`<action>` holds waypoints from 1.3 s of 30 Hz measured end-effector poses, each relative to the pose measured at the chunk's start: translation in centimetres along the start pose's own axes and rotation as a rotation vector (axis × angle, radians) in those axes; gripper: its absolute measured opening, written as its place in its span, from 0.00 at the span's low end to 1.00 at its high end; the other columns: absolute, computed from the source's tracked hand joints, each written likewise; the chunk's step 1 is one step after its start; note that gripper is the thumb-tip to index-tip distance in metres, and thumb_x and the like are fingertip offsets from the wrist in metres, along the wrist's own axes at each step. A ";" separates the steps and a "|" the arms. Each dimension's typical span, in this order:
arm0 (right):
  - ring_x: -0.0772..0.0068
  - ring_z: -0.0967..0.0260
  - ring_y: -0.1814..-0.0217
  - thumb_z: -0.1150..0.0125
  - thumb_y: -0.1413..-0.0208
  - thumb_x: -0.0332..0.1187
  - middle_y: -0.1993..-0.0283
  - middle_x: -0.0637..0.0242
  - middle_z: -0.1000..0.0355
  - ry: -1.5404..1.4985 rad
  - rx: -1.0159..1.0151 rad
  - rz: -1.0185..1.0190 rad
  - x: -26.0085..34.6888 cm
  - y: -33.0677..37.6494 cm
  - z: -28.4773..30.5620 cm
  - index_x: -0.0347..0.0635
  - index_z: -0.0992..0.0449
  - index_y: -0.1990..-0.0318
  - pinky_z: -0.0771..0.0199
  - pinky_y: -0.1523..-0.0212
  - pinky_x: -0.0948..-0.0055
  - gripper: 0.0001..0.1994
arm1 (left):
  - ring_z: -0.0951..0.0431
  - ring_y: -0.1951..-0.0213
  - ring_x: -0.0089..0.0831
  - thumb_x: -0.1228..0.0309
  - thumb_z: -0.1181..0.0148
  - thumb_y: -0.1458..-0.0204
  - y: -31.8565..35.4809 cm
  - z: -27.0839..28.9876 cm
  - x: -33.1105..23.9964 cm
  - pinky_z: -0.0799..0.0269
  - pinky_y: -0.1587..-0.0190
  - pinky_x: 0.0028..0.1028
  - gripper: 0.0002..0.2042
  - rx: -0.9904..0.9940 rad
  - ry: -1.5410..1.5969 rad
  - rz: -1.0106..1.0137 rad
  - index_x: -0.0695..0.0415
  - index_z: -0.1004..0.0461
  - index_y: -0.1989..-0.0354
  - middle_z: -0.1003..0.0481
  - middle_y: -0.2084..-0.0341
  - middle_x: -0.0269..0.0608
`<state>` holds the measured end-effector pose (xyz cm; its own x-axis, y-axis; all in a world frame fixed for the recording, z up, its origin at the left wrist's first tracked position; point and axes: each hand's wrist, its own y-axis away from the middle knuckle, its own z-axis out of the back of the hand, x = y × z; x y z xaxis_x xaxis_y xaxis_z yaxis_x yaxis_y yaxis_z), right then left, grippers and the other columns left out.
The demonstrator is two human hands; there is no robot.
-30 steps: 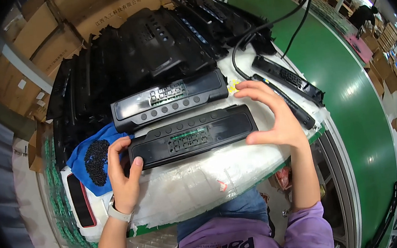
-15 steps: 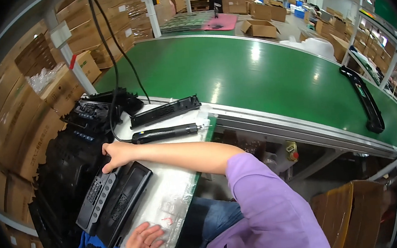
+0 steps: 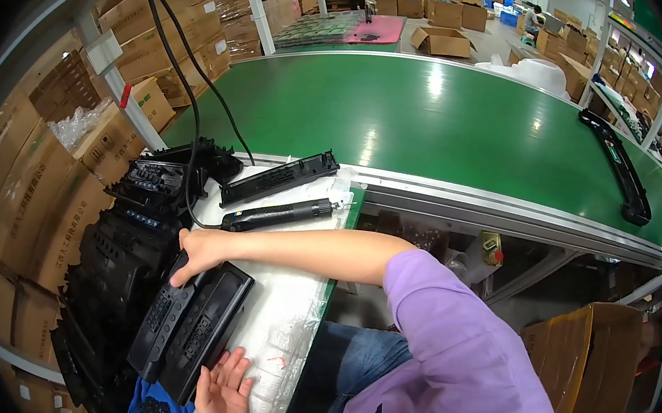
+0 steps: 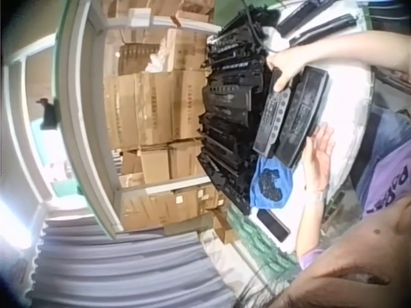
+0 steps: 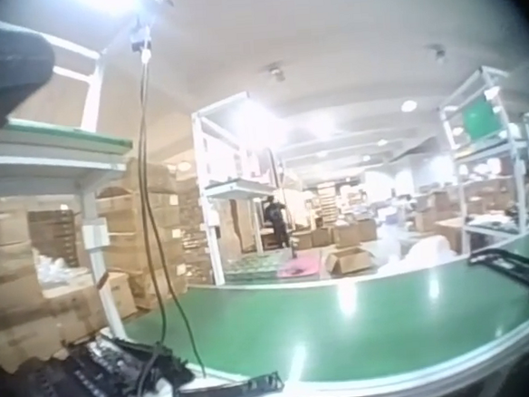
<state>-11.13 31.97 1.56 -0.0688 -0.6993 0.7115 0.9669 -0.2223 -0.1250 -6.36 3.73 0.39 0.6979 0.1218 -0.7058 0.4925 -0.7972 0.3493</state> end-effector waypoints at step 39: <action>0.61 0.28 0.56 0.28 0.68 0.57 0.59 0.55 0.25 0.239 0.879 0.191 4.7 -5.1 0.1 0.33 0.23 0.56 0.31 0.55 0.72 0.36 | 0.22 0.57 0.43 0.63 0.59 0.37 0.9 -0.4 -0.1 0.20 0.66 0.26 0.22 -0.037 -0.054 -0.071 0.74 0.40 0.48 0.30 0.54 0.66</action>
<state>-16.34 29.90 5.63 0.1560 -0.8139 0.5597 0.7990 0.4371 0.4130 -5.81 3.25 0.98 0.6318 0.1440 -0.7617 0.5591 -0.7652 0.3191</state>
